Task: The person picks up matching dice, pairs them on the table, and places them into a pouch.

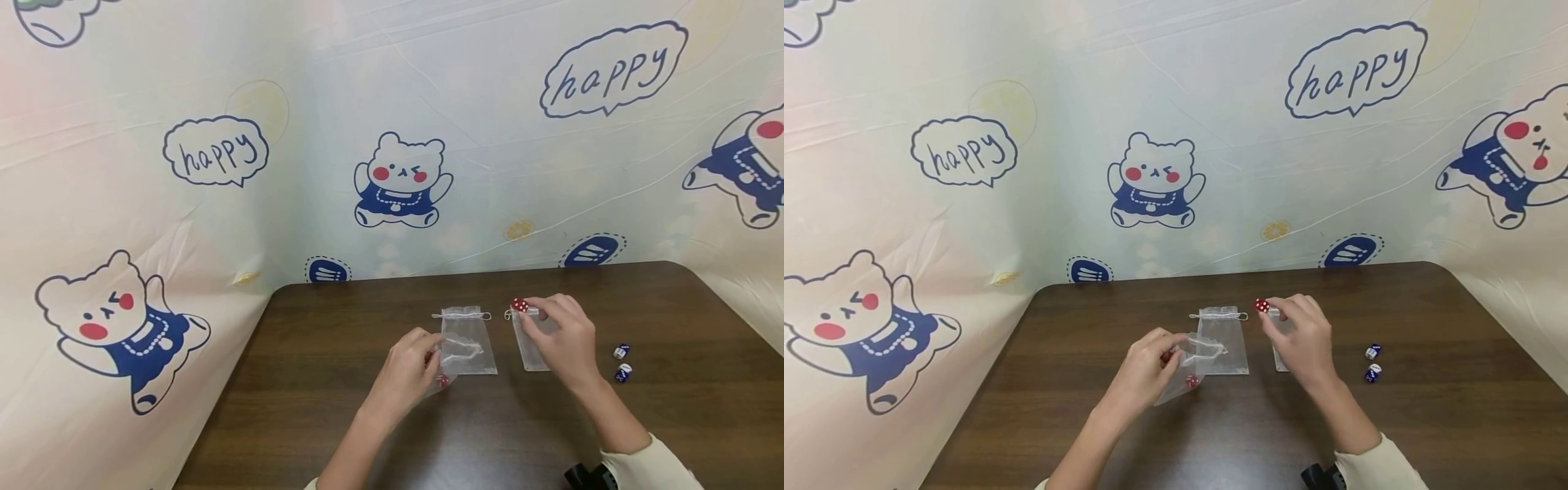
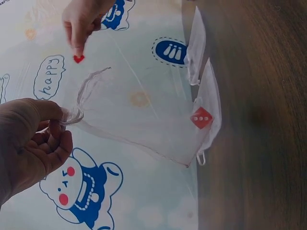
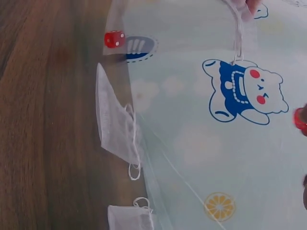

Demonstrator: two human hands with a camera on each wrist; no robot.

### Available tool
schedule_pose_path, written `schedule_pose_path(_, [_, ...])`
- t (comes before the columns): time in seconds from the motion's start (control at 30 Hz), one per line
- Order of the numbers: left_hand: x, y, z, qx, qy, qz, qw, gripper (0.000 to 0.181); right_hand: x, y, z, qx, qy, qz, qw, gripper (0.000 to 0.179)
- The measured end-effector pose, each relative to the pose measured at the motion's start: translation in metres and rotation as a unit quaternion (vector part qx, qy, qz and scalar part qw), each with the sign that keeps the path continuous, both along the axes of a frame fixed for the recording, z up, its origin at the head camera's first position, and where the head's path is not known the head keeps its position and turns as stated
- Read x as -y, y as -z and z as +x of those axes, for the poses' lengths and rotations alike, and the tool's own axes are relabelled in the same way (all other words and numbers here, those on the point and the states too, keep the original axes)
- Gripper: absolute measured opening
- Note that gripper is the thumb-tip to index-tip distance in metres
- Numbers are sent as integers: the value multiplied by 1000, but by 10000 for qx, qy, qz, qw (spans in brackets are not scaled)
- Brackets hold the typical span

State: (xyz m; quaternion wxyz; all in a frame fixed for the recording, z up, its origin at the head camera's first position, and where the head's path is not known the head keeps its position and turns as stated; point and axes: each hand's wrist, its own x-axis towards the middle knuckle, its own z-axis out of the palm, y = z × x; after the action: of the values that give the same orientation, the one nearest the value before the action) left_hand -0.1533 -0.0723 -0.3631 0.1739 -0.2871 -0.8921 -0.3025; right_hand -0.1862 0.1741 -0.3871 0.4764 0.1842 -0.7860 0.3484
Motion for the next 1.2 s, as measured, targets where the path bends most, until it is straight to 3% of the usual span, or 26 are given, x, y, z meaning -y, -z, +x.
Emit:
schedule_pose_path(0.17, [-1,0,0,22,11,-47,10000,18,3,-4,1,-732,55,-940,9929,24])
schedule_pose_path(0.37, [-2,-1,0,2,3,-67,10000,18,14,-21,12,-956,-87,-1382,9857,28])
schedule_pose_path(0.5, [-3,0,-1,-70,10,-117,9999,17,24,-31,21,-903,-230,-1252,9878,39])
schedule_pose_path(0.63, [-4,1,-1,-126,26,-153,9998,17,31,-29,23,-999,-399,-1057,9886,47])
schedule_pose_path(1.03, [-6,1,1,-11,-17,-142,9999,19,57,-10,18,-1250,-1282,-224,9836,34])
schedule_pose_path(1.2, [-7,2,1,-9,-6,-148,9999,20,61,-3,19,-827,-1574,281,9837,30])
